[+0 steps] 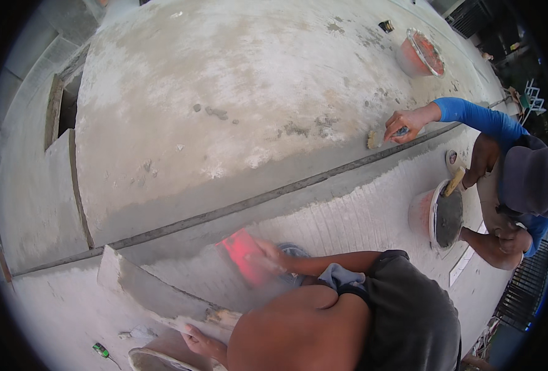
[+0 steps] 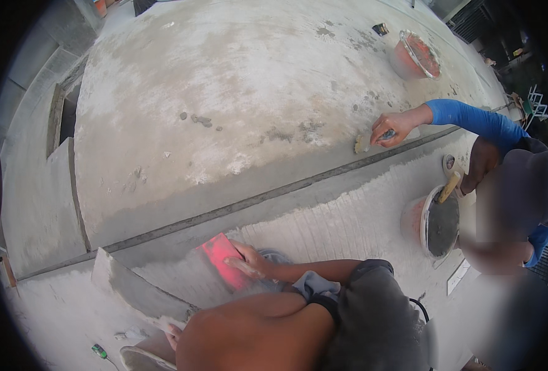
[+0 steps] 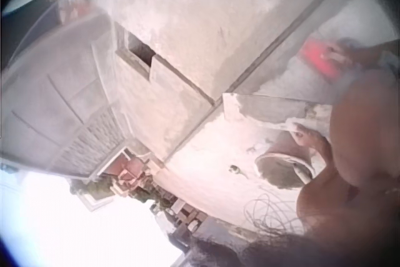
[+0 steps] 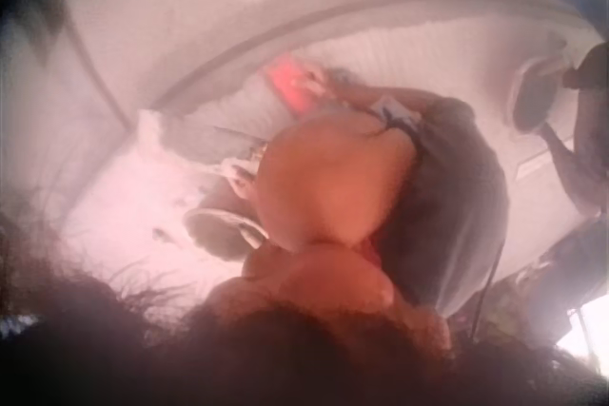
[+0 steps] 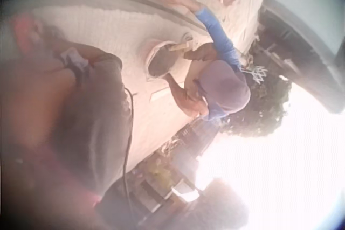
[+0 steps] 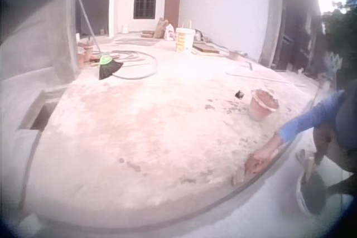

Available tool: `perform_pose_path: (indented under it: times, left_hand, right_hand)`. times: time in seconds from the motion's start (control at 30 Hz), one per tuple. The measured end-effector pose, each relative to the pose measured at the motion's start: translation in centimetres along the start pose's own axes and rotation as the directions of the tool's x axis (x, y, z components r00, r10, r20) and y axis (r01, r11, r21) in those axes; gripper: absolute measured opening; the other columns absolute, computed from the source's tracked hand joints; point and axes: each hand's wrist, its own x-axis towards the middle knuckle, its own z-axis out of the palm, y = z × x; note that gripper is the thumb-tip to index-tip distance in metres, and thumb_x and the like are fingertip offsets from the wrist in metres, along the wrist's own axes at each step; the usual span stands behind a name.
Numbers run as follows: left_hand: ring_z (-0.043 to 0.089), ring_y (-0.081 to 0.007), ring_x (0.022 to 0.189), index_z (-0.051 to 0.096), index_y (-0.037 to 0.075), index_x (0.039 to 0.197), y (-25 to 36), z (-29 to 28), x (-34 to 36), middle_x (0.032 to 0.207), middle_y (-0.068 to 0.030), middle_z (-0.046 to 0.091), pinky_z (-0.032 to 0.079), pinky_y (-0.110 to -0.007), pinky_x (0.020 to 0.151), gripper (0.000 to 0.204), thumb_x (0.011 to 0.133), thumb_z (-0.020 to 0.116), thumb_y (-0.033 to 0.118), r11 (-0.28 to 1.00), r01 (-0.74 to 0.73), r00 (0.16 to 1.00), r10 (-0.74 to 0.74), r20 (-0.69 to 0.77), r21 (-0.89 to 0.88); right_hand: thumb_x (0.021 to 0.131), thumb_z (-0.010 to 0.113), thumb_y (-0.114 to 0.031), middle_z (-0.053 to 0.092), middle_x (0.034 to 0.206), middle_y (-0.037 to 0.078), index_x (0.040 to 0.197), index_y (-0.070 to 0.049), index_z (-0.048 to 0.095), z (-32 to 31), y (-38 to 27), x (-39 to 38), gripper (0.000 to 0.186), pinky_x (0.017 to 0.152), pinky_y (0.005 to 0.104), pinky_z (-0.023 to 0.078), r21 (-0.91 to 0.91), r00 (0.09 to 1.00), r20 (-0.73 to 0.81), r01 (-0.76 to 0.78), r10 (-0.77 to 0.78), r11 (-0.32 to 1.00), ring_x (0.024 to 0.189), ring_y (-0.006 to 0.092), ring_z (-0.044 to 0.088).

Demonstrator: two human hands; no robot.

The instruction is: The person uses a pink trowel to smooth wet concrete on a rooftop floor. They repeatedly dip the trowel into a bucket of water and continue smoothing the surface along a straight edge.

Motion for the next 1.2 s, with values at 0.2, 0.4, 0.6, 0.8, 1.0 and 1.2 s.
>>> perform_pose_path:
  times: [0.2,0.4,0.6,0.8,1.0,1.2]
  left_hand:
    - [0.062,-0.0184,0.101,0.059,-0.009,0.129,1.2,0.5,-0.8,0.115,-0.0148,0.067,0.05,-0.032,0.091,0.049,0.109,0.056,0.036,0.983,0.008,0.99,0.018,0.14,-0.184]
    - [0.063,-0.017,0.1,0.059,-0.008,0.128,1.3,0.4,-1.7,0.113,-0.0142,0.068,0.051,-0.032,0.089,0.042,0.109,0.056,0.03,0.961,0.066,0.99,-0.03,0.135,-0.269]
    - [0.065,-0.0146,0.103,0.056,-0.007,0.133,1.7,-0.1,-1.6,0.118,-0.0128,0.069,0.051,-0.029,0.092,0.04,0.109,0.058,0.025,0.917,0.201,0.97,-0.139,0.197,-0.343]
    - [0.066,-0.0118,0.103,0.055,-0.007,0.138,0.8,-0.7,-1.6,0.121,-0.0111,0.07,0.051,-0.027,0.092,0.043,0.109,0.059,0.026,0.916,0.264,0.963,-0.234,0.133,-0.303]
    - [0.063,-0.0092,0.101,0.056,-0.006,0.137,1.1,-0.5,-2.6,0.118,-0.0097,0.07,0.05,-0.025,0.088,0.044,0.108,0.061,0.026,0.934,0.268,0.963,-0.256,0.081,-0.234]
    - [0.062,-0.008,0.097,0.059,-0.006,0.131,1.6,-0.4,-3.4,0.114,-0.0084,0.07,0.05,-0.024,0.085,0.04,0.108,0.062,0.026,0.937,0.279,0.96,-0.269,0.074,-0.208]
  right_hand:
    - [0.106,0.06,-0.017,0.064,0.117,0.007,0.142,0.0,0.053,-0.6,0.1,0.3,0.041,0.095,0.0331,0.048,-0.082,1.0,-0.001,0.031,-0.031,0.996,0.105,0.0134,0.057]
    - [0.105,0.061,-0.02,0.064,0.116,0.007,0.134,0.001,0.056,-0.4,-0.6,1.4,0.036,0.097,0.0334,0.047,-0.053,0.997,0.008,-0.081,0.081,0.995,0.107,0.0145,0.057]
    - [0.103,0.059,-0.017,0.062,0.12,0.006,0.135,0.001,0.055,-0.4,-2.9,1.3,0.037,0.1,0.0316,0.044,-0.168,0.97,0.008,-0.239,0.244,0.956,0.111,0.0135,0.055]
    - [0.098,0.059,-0.011,0.062,0.124,0.007,0.141,0.003,0.05,1.0,-5.6,3.7,0.046,0.102,0.0297,0.044,0.027,0.886,-0.002,-0.463,0.463,0.886,0.116,0.0127,0.055]
    - [0.1,0.065,-0.018,0.068,0.112,0.012,0.137,-0.001,0.06,5.2,-14.5,14.1,0.041,0.098,0.0364,0.051,-0.78,0.962,0.151,-0.026,0.229,0.625,0.104,0.0186,0.065]
    - [0.094,0.067,-0.018,0.068,0.11,0.02,0.136,-0.002,0.063,8.0,-13.3,20.6,0.044,0.089,0.0466,0.055,-0.839,0.842,0.54,0.537,0.002,0.088,0.1,0.0383,0.065]
